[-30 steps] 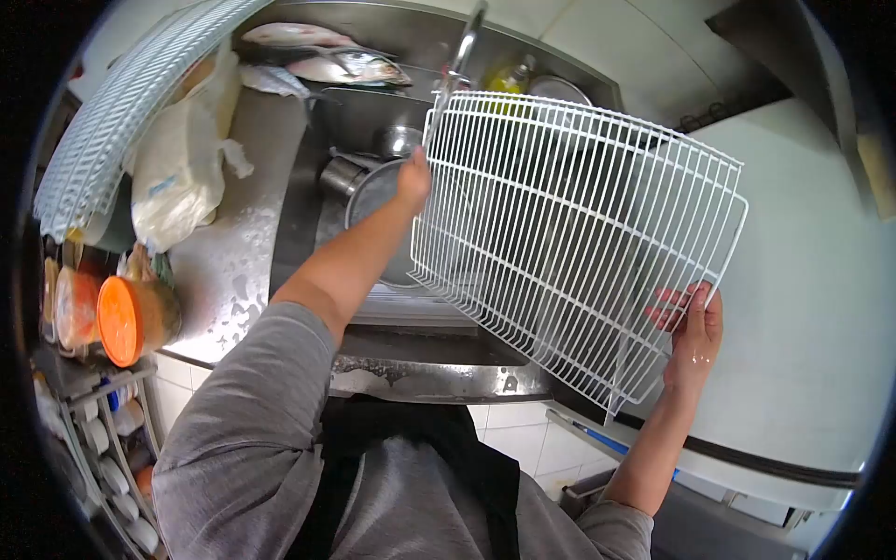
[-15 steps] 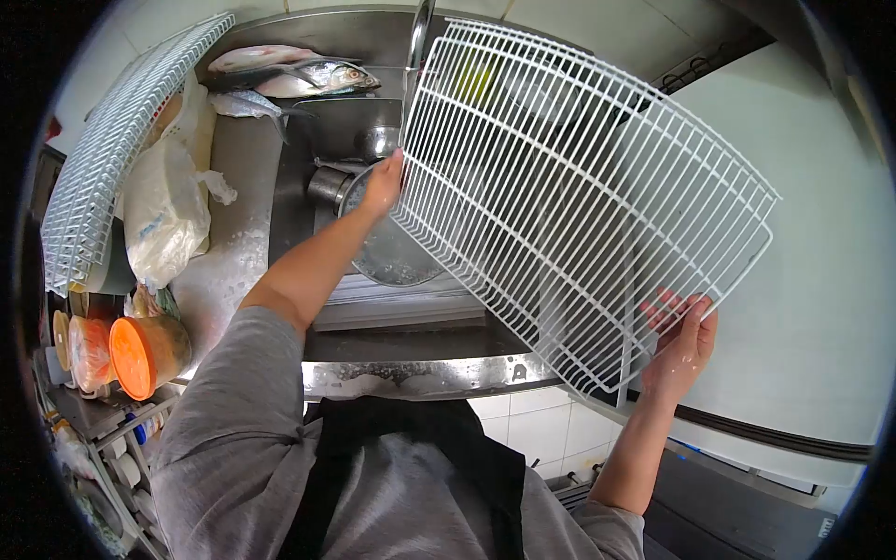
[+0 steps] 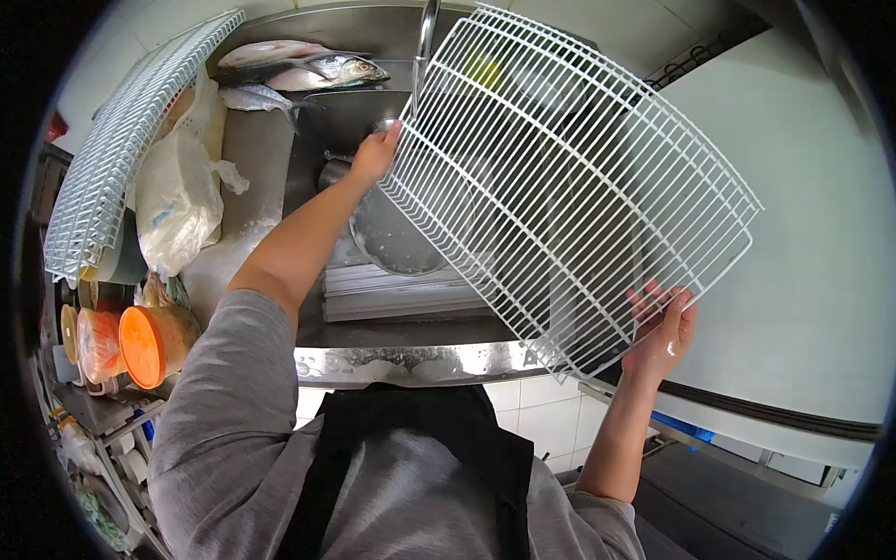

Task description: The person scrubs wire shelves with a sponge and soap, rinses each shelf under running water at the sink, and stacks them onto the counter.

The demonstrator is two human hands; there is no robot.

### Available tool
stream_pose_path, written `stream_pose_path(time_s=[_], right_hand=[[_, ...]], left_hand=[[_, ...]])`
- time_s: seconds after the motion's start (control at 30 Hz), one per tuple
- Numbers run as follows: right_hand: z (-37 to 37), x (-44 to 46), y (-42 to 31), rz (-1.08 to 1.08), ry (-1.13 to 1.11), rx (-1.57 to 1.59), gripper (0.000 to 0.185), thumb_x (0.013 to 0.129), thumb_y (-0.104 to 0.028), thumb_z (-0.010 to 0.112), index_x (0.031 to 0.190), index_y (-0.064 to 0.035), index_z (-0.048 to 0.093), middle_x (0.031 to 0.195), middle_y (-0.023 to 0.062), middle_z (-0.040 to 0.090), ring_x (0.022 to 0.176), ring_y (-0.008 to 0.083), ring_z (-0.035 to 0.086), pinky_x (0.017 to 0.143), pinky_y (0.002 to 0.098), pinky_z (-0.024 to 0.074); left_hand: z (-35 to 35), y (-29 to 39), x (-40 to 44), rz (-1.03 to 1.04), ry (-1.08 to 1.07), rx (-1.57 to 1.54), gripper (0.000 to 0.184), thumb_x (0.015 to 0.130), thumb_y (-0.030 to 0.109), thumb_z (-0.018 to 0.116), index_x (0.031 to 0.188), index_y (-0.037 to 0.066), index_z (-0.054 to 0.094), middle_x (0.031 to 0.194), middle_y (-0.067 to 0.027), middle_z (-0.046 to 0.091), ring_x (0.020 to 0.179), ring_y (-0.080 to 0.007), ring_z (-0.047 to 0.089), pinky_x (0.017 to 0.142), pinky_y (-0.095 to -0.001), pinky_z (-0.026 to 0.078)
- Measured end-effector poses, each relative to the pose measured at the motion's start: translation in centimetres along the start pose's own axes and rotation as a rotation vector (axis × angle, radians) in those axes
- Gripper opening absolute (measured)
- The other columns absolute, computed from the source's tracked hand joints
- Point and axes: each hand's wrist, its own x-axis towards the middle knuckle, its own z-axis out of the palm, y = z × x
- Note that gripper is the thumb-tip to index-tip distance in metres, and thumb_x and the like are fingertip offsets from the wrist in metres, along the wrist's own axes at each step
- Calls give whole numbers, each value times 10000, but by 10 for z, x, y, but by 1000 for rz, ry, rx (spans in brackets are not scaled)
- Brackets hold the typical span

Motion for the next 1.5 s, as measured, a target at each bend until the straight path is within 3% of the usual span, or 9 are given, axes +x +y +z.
stream_pose_path(time_s=[0.23,0.6,0.8,0.9,1.03,1.13,1.3,1.4,1.5], right_hand=[[-1,1,18,28,124,40,234,929,-287,468,958,-54,476,873,121,598,697,209,601,656,336,520],[-48,-29,72,91,167,155,241,934,-321,445,983,-86,459,893,124,599,730,215,614,651,324,516],[-53,-37,72,102,124,131,229,930,-314,455,966,-89,465,861,129,603,684,204,604,634,324,519],[-39,-46,75,146,206,144,226,934,-309,448,957,-84,461,834,126,607,648,209,603,585,307,504],[-37,-50,79,265,179,146,219,943,-296,428,960,-79,456,831,116,609,644,217,610,527,276,466],[-31,-53,95,471,123,134,208,940,-289,433,948,-82,450,842,113,613,580,220,593,520,278,475],[-7,-40,105,424,42,148,219,932,-301,449,949,-82,458,812,100,610,597,198,595,546,288,494],[17,-31,107,466,-44,117,266,937,-306,437,1050,-67,465,806,89,584,676,173,600,559,300,523],[36,-10,143,459,-89,59,305,933,-316,445,1057,-40,479,755,83,580,616,154,586,535,292,519]], left_hand=[[-3,87,-9,167,378,140,702,811,626,436,1180,34,513,1036,-247,589,982,-385,561,827,-438,434],[13,85,-10,254,301,118,440,906,449,358,1066,65,502,1002,-200,595,917,-398,568,789,-494,435],[12,109,10,-50,-52,340,705,888,588,221,1193,20,506,1227,-225,491,1150,-352,458,978,-403,342],[18,76,37,154,-49,420,710,889,582,251,1248,7,461,1267,-187,473,1186,-325,441,999,-372,332],[-24,71,10,189,-154,386,631,901,540,297,1066,-7,567,1047,-220,587,1000,-353,560,875,-430,412],[-64,24,16,480,-79,476,533,910,480,363,1011,-1,571,932,-216,610,869,-346,599,810,-409,435],[-140,41,-49,154,-310,4,336,907,385,479,1008,71,541,680,-8,503,637,-82,476,568,-233,410],[-173,30,-78,132,-169,-59,280,903,386,489,1009,129,523,709,28,460,638,-77,434,567,-221,377],[-204,35,-127,-52,-329,-321,516,876,321,553,1323,198,328,1128,-55,568,943,-127,551,748,-287,467]])
